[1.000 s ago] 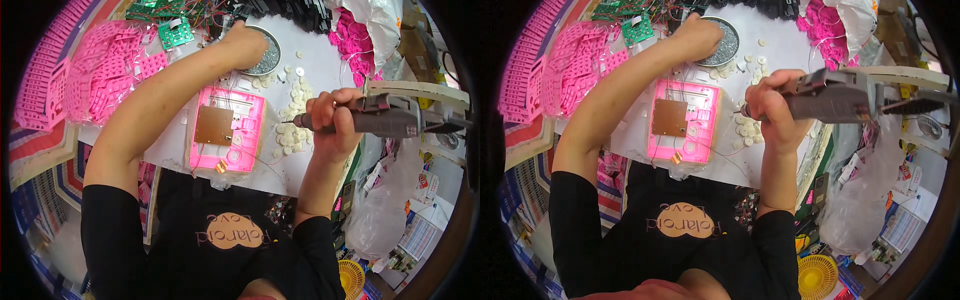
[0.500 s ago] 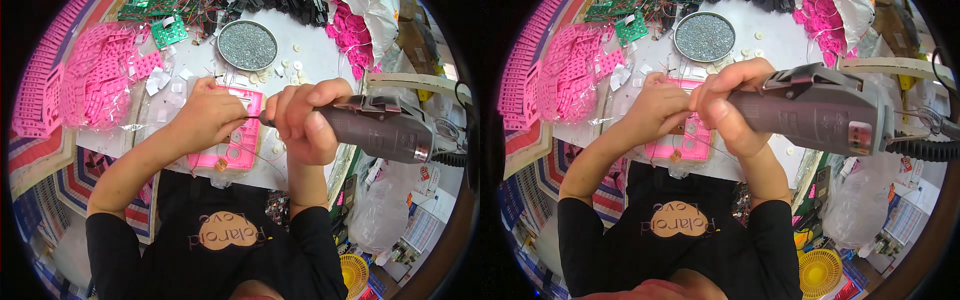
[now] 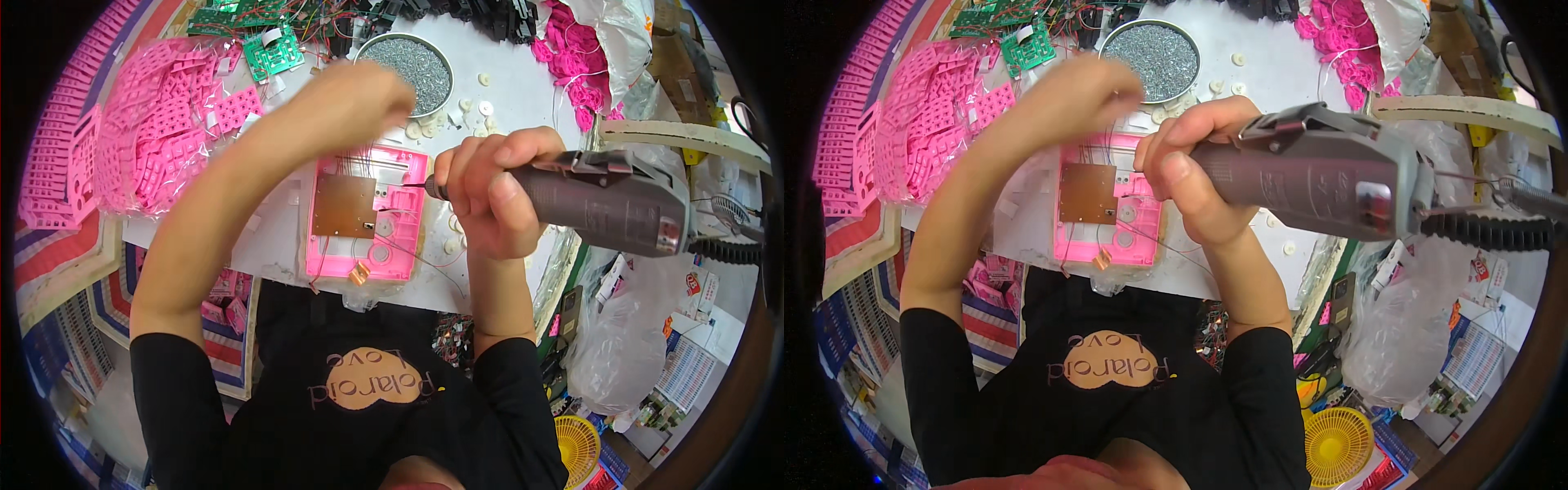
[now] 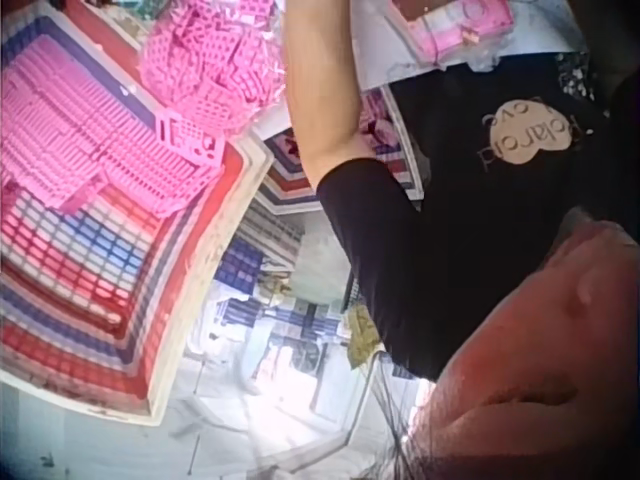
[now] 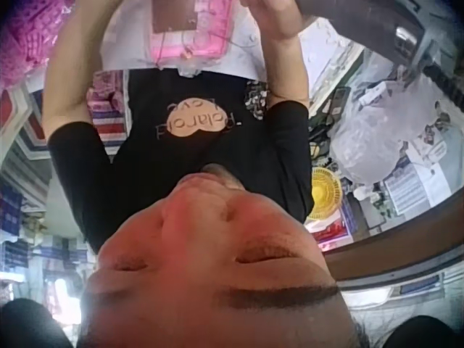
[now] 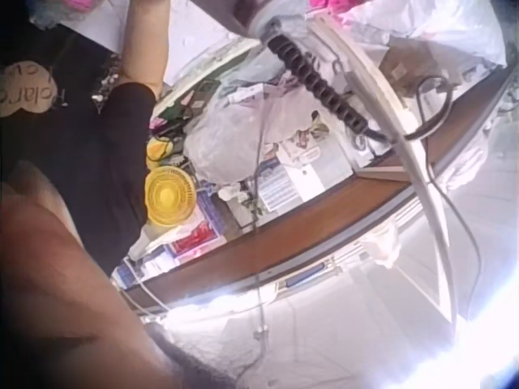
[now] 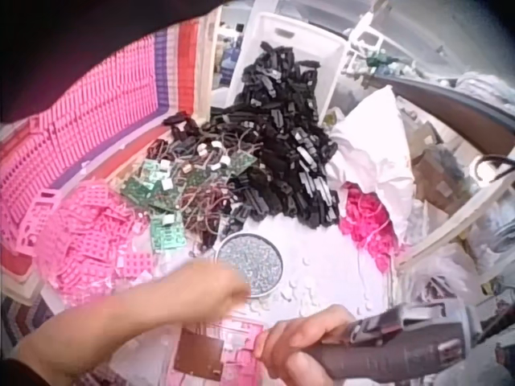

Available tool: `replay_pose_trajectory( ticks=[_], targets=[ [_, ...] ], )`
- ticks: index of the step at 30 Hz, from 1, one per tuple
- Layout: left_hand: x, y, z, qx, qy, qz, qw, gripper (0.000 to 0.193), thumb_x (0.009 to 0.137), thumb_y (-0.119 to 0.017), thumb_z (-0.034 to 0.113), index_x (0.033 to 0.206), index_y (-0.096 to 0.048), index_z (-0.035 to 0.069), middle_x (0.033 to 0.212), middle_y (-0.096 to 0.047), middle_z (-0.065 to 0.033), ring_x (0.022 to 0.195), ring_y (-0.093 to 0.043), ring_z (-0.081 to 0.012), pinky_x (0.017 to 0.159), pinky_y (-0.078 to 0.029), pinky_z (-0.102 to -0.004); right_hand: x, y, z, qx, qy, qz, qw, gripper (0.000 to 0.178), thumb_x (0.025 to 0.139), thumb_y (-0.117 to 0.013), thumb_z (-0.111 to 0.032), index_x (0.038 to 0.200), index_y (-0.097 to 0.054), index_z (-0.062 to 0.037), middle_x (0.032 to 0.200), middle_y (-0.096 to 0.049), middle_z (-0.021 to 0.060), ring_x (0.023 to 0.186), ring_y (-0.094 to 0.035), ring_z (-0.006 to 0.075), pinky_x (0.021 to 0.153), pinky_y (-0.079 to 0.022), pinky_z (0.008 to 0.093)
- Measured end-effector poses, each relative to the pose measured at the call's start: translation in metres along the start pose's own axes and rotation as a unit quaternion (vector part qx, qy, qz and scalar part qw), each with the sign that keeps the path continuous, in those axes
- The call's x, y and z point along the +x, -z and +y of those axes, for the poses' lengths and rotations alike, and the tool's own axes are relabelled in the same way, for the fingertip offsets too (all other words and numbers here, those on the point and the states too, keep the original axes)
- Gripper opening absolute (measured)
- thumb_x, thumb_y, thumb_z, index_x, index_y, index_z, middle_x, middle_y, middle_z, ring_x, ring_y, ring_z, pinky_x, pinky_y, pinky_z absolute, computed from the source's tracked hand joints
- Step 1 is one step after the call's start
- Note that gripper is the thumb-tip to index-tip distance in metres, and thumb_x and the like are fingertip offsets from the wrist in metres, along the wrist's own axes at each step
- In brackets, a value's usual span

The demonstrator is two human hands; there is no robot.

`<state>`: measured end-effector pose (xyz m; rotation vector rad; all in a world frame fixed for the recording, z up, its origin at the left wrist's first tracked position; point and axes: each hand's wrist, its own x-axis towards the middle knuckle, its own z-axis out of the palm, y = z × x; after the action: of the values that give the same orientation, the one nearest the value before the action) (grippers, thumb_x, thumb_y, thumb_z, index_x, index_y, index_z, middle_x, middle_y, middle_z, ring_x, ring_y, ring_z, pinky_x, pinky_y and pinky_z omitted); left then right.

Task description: Assembling a pink toy piggy bank by installing electronic components and plastic parts.

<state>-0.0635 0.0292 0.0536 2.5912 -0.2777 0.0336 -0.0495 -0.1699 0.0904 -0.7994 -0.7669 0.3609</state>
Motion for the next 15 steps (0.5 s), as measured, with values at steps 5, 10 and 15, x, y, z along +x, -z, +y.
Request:
replay_pose_trajectory(
  ticks=[5, 10, 15],
  targets=[
    [0.056, -0.033, -0.030, 0.252, 0.051, -0.005, 0.966, 0.012, 0.078, -0.066, 0.019, 0.084, -0.073, 0.011, 0.085, -0.069, -0.0094, 0.089, -0.067, -0.0278, 0.082, -0.041, -0.0473, -0.003, 0.001, 0.004, -0.011, -0.005, -0.010, 1.000, 0.021, 0.090, -0.058, -0.006, 0.106, -0.044, -0.0039, 0.067, -0.051, 0.0063, 0.051, -0.045, 0.0126, 0.055, -0.045, 0.0342],
    [0.052, -0.034, -0.030, 0.227, 0.050, 0.050, 0.971, 0.017, 0.081, -0.060, 0.021, 0.087, -0.073, 0.012, 0.088, -0.070, -0.0088, 0.091, -0.067, -0.0264, 0.083, -0.040, -0.0475, -0.009, -0.007, 0.012, -0.058, -0.045, 0.014, 0.997, 0.022, 0.090, -0.059, -0.011, 0.106, -0.045, -0.0068, 0.061, -0.046, 0.0027, 0.050, -0.043, 0.0142, 0.057, -0.044, 0.0342],
    [0.056, -0.030, -0.026, 0.248, 0.034, 0.006, 0.968, 0.020, 0.081, -0.056, 0.014, 0.085, -0.076, 0.013, 0.085, -0.073, -0.0088, 0.080, -0.071, -0.0263, 0.082, -0.042, -0.0488, -0.014, -0.014, 0.029, -0.116, -0.078, -0.019, 0.990, 0.022, 0.091, -0.059, -0.009, 0.104, -0.042, -0.0059, 0.063, -0.050, 0.0066, 0.050, -0.045, 0.0148, 0.059, -0.047, 0.0355]
  ],
)
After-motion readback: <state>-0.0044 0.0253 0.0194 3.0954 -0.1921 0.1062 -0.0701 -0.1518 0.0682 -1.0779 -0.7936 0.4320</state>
